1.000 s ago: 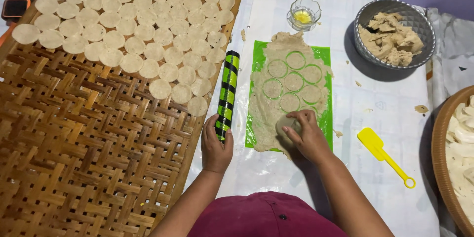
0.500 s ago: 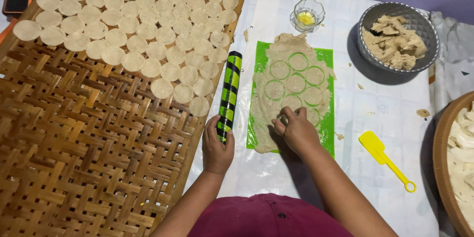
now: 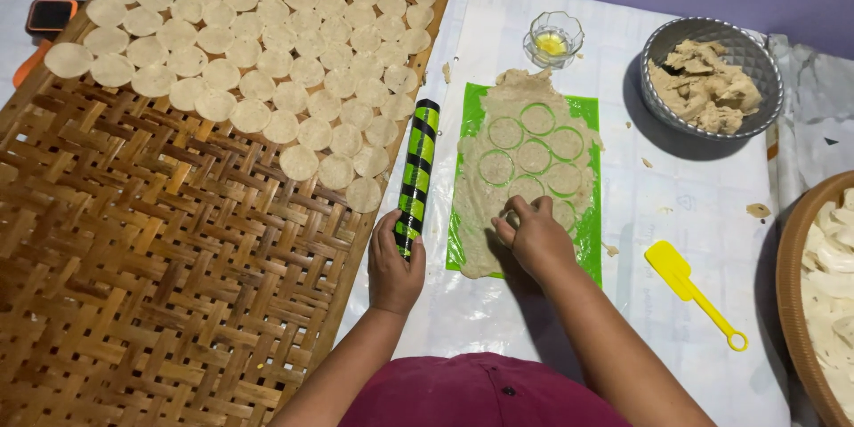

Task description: Rolling out dough using a rolling pin and cutting out circular pieces for food preparation.

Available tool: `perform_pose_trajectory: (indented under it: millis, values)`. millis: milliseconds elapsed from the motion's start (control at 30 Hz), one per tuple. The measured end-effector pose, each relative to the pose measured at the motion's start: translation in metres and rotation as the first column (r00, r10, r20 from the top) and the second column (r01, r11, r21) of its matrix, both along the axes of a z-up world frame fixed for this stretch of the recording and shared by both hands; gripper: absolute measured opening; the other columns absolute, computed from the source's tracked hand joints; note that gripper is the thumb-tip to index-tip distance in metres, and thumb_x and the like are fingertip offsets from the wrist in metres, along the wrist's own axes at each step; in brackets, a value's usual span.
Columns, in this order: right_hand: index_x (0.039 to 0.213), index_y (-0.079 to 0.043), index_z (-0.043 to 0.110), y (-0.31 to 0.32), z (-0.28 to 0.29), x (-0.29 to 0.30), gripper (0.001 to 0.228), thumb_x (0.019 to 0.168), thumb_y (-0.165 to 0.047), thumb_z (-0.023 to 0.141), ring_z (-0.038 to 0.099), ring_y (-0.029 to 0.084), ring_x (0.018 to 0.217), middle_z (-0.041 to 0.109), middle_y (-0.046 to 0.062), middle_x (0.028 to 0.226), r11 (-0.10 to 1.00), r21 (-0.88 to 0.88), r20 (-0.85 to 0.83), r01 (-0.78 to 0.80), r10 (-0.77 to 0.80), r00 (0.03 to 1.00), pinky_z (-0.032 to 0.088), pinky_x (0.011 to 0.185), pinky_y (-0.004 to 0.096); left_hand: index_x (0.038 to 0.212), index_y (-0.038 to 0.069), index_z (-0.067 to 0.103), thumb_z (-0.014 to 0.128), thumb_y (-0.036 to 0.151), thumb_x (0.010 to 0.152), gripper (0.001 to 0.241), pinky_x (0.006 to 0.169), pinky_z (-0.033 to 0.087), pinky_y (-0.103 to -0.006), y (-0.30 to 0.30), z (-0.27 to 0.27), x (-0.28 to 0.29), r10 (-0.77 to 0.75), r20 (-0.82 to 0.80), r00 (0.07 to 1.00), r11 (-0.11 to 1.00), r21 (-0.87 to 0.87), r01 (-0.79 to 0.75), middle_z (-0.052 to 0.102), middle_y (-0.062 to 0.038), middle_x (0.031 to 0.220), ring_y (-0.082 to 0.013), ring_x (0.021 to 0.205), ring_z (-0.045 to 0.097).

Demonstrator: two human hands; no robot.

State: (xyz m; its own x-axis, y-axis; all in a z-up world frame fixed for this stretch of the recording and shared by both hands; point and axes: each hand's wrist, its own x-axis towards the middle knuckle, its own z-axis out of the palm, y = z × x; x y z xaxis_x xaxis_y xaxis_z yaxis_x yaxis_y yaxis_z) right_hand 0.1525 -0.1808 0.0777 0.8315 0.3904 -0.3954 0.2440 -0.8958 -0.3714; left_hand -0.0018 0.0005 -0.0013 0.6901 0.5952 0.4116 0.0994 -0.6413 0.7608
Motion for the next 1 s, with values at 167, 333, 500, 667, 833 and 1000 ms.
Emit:
perform_pose_trajectory:
  millis: [167,333,500,667,833,1000]
  values:
    - [0.121,-0.027,0.056,-0.004,-0.006,0.016,0.039,0.097,-0.058,0.054,0.065,0.059,0.107,0.047,0.022,0.135,0.999,-0.02,-0.05,-0.033,0.032,0.998,0.055,0.096,0.061,0.136,0.004,0.049,0.061,0.018,0.093,0.046,0.105,0.047,-0.0469,0.0,-0.003,0.0,-0.002,0.015,1.0,1.0,0.016,0.002,0.055,-0.013,0.132,-0.035,0.124,0.058]
    - [0.124,-0.019,0.058,0.008,0.023,0.04,0.04,0.099,-0.051,0.055,0.061,0.063,0.112,0.051,0.03,0.131,0.992,0.121,-0.062,-0.014,0.022,0.998,0.05,0.099,0.064,0.134,0.004,0.05,0.061,0.018,0.093,0.045,0.104,0.048,-0.046,0.0,-0.001,-0.001,0.011,0.002,1.0,0.999,0.03,-0.011,0.055,-0.013,0.132,-0.0342,0.124,0.058]
    - [0.123,-0.027,0.058,0.026,0.007,0.048,0.037,0.098,-0.054,0.057,0.062,0.058,0.113,0.052,0.026,0.128,0.974,0.197,-0.018,-0.107,0.113,0.993,0.052,0.098,0.061,0.134,0.003,0.049,0.06,0.018,0.093,0.045,0.104,0.048,-0.0464,0.0,0.001,0.001,0.0,0.015,1.0,0.999,0.041,-0.001,0.055,-0.014,0.132,-0.0349,0.123,0.058]
    - [0.123,-0.03,0.057,0.036,-0.009,0.05,0.036,0.097,-0.054,0.058,0.063,0.055,0.114,0.052,0.023,0.13,0.976,0.163,-0.018,-0.146,0.15,0.988,0.052,0.1,0.059,0.134,0.003,0.05,0.059,0.019,0.094,0.044,0.104,0.048,-0.0456,0.0,0.0,0.0,0.01,0.015,1.0,0.999,0.037,-0.011,0.055,-0.013,0.132,-0.0344,0.124,0.058]
    - [0.121,-0.031,0.056,0.046,-0.017,0.043,0.037,0.094,-0.057,0.06,0.065,0.053,0.11,0.05,0.019,0.13,0.979,0.124,-0.034,-0.162,0.167,0.985,0.054,0.099,0.059,0.134,0.002,0.05,0.06,0.018,0.094,0.044,0.104,0.048,-0.0463,0.0,0.002,0.001,0.018,0.016,1.0,1.0,0.025,-0.019,0.056,-0.015,0.132,-0.0355,0.123,0.059]
    - [0.119,-0.033,0.053,0.055,-0.003,0.03,0.036,0.095,-0.06,0.055,0.067,0.054,0.104,0.047,0.015,0.131,0.985,0.016,-0.002,-0.172,0.172,0.985,0.056,0.095,0.06,0.136,0.003,0.051,0.061,0.018,0.093,0.047,0.104,0.048,-0.0459,0.0,-0.002,0.002,0.022,0.027,0.999,0.999,0.039,-0.023,0.056,-0.015,0.133,-0.0353,0.123,0.059]
